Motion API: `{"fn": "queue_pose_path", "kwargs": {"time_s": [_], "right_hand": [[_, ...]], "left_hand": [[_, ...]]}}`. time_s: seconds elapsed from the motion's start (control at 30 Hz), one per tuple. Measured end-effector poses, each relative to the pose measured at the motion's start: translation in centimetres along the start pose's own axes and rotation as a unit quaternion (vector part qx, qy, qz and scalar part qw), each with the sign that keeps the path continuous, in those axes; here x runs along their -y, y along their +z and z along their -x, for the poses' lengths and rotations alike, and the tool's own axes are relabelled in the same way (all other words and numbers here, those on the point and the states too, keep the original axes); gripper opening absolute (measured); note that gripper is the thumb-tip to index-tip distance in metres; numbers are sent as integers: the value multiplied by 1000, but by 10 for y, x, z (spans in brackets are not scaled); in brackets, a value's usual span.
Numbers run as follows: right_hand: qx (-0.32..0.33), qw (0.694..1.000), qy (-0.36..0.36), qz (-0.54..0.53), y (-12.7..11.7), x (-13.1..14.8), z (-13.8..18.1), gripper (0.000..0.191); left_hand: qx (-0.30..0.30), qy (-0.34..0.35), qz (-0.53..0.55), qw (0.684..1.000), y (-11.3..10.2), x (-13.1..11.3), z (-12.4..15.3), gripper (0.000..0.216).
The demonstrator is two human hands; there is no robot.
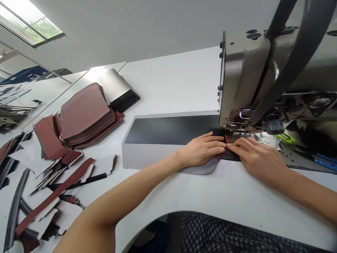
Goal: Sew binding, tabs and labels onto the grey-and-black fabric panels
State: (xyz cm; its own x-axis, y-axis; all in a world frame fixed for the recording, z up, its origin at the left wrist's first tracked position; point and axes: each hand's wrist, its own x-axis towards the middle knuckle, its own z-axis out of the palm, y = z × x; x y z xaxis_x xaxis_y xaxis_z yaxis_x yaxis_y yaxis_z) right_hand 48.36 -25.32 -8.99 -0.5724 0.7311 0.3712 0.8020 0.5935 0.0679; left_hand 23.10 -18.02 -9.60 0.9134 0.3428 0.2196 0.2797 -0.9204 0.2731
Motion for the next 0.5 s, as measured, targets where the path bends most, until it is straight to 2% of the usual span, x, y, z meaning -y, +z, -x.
{"fn": "queue_pose_path", "kwargs": {"time_s": [0.13,0.23,0.5], "right_hand": [[30,999,39,-12,4,-6,-4,46],[27,998,59,-8,9,-12,-8,45],[28,998,54,-6,24,-17,-4,43]], "left_hand": [[4,-4,12,1000,-1,10,-4,30],[0,-1,21,1000,-2,18,-10,31],[22,-19,32,999,-8,30,-20,34]]}}
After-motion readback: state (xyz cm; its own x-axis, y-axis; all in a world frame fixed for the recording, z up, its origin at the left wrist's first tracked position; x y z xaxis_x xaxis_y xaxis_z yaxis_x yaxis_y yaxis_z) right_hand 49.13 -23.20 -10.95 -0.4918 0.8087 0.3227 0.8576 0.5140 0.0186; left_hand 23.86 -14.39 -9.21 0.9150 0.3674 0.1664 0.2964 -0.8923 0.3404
